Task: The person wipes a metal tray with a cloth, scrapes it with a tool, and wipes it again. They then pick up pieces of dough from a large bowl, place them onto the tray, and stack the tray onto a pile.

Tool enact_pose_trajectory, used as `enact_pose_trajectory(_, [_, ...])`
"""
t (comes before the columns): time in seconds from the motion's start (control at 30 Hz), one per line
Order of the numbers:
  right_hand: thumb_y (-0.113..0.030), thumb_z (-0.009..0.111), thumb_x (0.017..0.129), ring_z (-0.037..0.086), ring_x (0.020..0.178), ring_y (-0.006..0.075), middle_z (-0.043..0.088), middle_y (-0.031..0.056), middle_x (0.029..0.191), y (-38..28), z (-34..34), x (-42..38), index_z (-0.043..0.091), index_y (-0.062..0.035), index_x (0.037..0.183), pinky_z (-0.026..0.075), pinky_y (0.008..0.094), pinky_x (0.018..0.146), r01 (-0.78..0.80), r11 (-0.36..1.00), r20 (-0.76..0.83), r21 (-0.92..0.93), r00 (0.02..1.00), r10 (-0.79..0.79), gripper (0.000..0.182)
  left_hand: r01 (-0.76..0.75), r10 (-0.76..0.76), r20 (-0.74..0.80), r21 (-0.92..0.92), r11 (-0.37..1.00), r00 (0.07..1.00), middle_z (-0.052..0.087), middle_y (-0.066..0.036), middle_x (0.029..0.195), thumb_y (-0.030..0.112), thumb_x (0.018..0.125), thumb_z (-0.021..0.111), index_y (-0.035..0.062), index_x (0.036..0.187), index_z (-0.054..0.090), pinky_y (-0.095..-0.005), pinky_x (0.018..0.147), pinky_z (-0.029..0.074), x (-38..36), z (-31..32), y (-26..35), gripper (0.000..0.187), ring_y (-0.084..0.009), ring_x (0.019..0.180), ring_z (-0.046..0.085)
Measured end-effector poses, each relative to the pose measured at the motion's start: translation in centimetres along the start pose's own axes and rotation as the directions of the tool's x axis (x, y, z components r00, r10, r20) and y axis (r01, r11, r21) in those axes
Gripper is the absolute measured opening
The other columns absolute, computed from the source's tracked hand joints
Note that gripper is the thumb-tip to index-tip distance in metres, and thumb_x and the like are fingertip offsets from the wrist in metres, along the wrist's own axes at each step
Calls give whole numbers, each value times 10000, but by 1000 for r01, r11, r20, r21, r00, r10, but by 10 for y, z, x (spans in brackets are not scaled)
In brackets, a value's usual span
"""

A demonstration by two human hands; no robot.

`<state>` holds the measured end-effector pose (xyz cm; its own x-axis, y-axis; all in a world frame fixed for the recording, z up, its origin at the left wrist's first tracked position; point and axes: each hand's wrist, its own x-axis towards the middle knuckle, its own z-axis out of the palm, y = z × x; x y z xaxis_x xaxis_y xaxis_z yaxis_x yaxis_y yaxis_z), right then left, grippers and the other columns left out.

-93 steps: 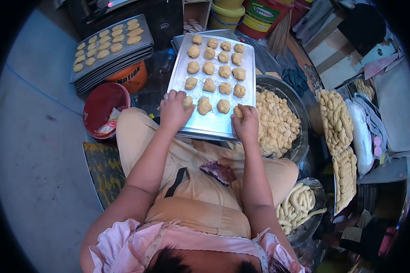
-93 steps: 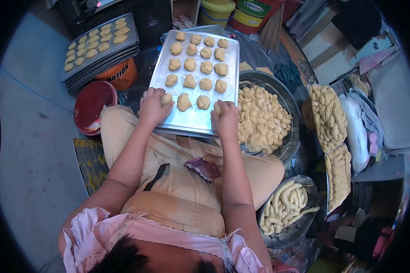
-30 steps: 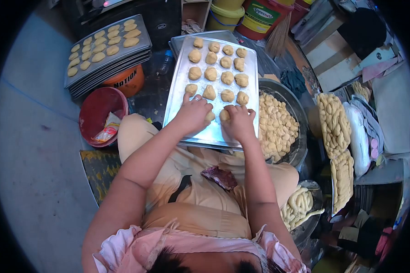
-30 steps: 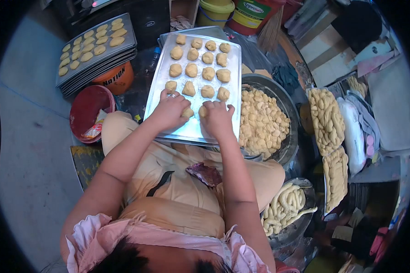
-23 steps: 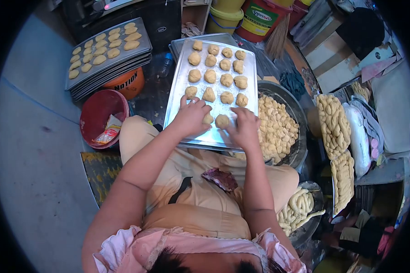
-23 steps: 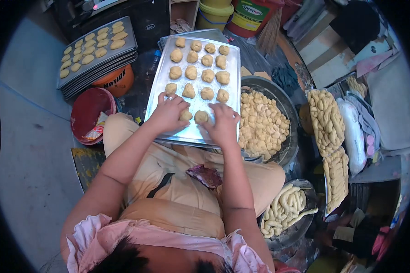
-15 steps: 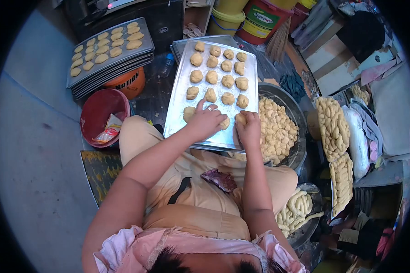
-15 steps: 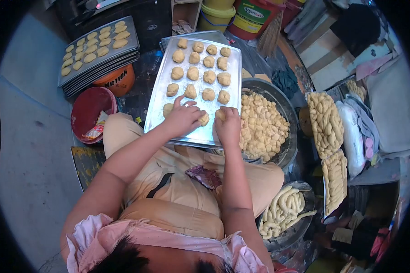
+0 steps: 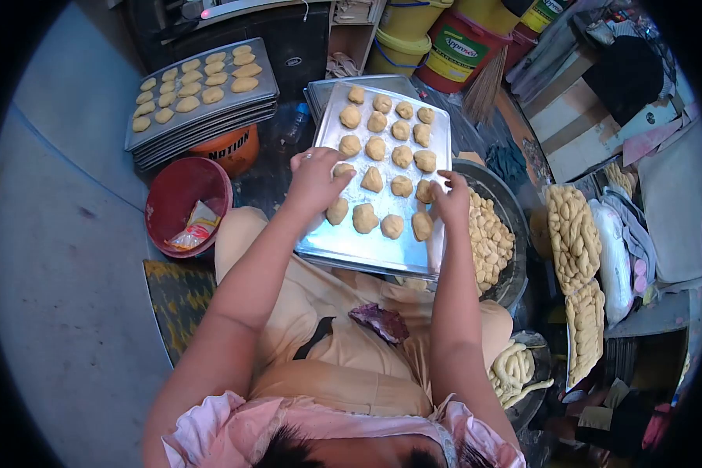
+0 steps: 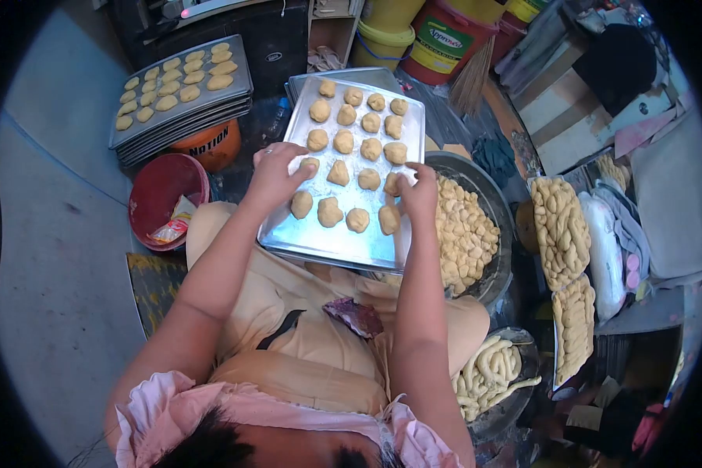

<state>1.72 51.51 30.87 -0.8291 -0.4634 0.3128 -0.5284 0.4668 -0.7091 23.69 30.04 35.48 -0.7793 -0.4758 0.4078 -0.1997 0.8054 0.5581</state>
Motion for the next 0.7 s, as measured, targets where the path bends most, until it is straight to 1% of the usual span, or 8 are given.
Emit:
enact_pose_trajectory(0.03, [-169, 720, 768, 621, 940, 237, 634, 143, 1074, 0, 3, 13, 663, -49, 1102, 507, 354, 801, -12, 1000, -18, 25, 1000, 12, 360, 43, -43, -18, -26, 999, 999, 647, -89, 1086, 325, 822, 697, 89, 1058, 676, -427, 1014, 302, 3, -6, -3, 334, -258, 1138, 547])
enact_pose_trajectory(0.13, [-208, 719, 765, 633, 957, 252, 635, 163, 1095, -1, 22, 56, 661, -55, 1113, 512, 366, 820, -63, 998, 2, -7, 998, 63, 384, 109, -109, 12, -46, 993, 994, 649, -102, 1107, 323, 834, 690, 90, 1071, 677, -412, 991, 335, 12, -14, -7, 333, -271, 1107, 574])
enact_pose_trajectory(0.23, [-266, 664, 784, 614, 1007, 345, 606, 186, 1100, 2, 46, 95, 627, -57, 1153, 492, 420, 866, 15, 991, -5, -132, 1000, -16, 426, 122, -121, 31, -43, 992, 992, 653, -103, 1111, 345, 827, 680, 95, 1084, 678, -421, 965, 338, 19, -12, -14, 359, -268, 1108, 570])
enact_pose_trajectory(0.37, [-276, 645, 787, 605, 1040, 349, 586, 196, 1137, -16, 70, 110, 575, -141, 1252, 484, 435, 903, -31, 913, -19, -407, 999, 26, 489, 176, -175, 159, 8, 984, 972, 638, -113, 1149, 358, 838, 673, 94, 1111, 672, -426, 985, 346, 26, -14, -19, 380, -280, 1123, 571])
enact_pose_trajectory(0.4, [-245, 627, 797, 604, 1043, 353, 581, 197, 1146, -21, 71, 112, 561, -159, 1268, 489, 434, 901, -13, 865, 41, -502, 998, 39, 484, 181, -181, 200, 16, 983, 963, 634, -113, 1159, 366, 835, 664, 98, 1130, 668, -437, 982, 349, 27, -12, -22, 399, -282, 1139, 562])
enact_pose_trajectory(0.5, [-196, 599, 802, 609, 1034, 358, 579, 192, 1153, -17, 73, 125, 566, -159, 1262, 495, 434, 891, -55, 895, 88, -442, 991, 104, 463, 174, -170, 256, 6, 985, 952, 632, -114, 1161, 361, 834, 658, 104, 1145, 665, -444, 977, 353, 29, -7, -29, 404, -291, 1154, 551])
enact_pose_trajectory(0.63, [-154, 597, 788, 622, 1008, 362, 583, 204, 1145, -9, 71, 125, 556, -95, 1260, 504, 427, 879, -43, 895, 73, -445, 994, 84, 478, 155, -159, 313, 40, 987, 936, 604, -123, 1207, 368, 834, 651, 109, 1183, 645, -457, 974, 366, 30, -1, -33, 435, -305, 1163, 540])
enact_pose_trajectory(0.7, [-225, 697, 749, 584, 1077, 365, 550, 196, 1201, -10, 68, 120, 543, -72, 1268, 487, 436, 914, -12, 909, 72, -417, 996, 46, 563, 138, -142, 319, 35, 990, 937, 589, -132, 1229, 369, 835, 650, 100, 1210, 627, -468, 975, 371, 31, 4, -35, 461, -309, 1164, 536])
